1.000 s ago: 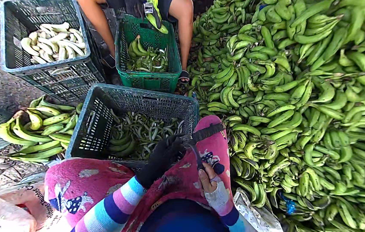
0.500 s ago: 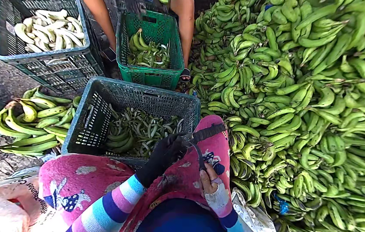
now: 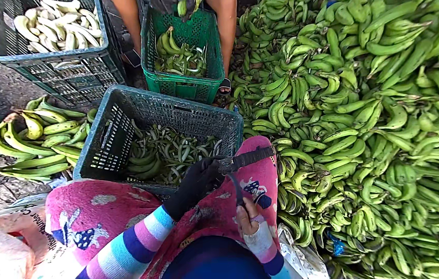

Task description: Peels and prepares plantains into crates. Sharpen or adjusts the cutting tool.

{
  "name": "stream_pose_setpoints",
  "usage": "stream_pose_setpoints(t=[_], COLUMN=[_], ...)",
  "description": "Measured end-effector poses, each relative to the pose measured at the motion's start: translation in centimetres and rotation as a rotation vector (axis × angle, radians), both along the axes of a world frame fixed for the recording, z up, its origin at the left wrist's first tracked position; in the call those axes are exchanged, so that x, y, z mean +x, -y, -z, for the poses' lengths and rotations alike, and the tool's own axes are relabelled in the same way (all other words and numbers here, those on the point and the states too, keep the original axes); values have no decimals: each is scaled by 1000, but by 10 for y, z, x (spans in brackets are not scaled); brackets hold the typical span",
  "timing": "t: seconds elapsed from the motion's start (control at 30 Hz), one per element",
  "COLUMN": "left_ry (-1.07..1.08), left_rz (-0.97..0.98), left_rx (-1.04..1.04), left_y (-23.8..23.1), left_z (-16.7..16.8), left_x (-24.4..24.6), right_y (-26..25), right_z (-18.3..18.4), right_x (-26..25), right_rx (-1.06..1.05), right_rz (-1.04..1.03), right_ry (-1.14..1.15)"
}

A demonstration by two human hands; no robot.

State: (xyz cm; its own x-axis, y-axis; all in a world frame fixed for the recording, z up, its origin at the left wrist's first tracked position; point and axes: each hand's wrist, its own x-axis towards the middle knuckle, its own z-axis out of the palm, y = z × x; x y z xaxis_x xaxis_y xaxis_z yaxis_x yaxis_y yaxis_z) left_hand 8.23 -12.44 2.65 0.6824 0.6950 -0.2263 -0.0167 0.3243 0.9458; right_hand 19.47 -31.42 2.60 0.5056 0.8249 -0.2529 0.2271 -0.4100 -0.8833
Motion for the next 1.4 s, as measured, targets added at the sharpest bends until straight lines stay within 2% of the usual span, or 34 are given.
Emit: stream_pose_setpoints(t=[0.33, 0.47, 0.57, 0.7, 1.03, 1.13, 1.23, 1.4], left_ry=[5, 1, -10, -8, -5, -15, -38, -19], left_rz=[1, 7, -3, -10, 3, 8, 4, 4], left_rx=[4, 1, -4, -23, -22, -12, 3, -11], left_y=[-3, -3, -5, -4, -6, -7, -9, -8], left_z=[-1, 0, 0, -1, -3, -4, -4, -1], left_x=[-3, -5, -5, -6, -6, -8, -7, -6], right_y=[-8, -7, -11, -11, -18, -15, -15, -10], right_z=[1, 1, 2, 1, 1, 0, 3, 1], right_x=[6, 2, 11, 8, 14, 11, 15, 10], right_rx=[25, 22, 28, 15, 6, 6, 28, 5], right_rz=[-10, -94, -43, -121, -102, -161, -78, -103], right_ry=[12, 6, 23, -5, 0, -32, -5, 8])
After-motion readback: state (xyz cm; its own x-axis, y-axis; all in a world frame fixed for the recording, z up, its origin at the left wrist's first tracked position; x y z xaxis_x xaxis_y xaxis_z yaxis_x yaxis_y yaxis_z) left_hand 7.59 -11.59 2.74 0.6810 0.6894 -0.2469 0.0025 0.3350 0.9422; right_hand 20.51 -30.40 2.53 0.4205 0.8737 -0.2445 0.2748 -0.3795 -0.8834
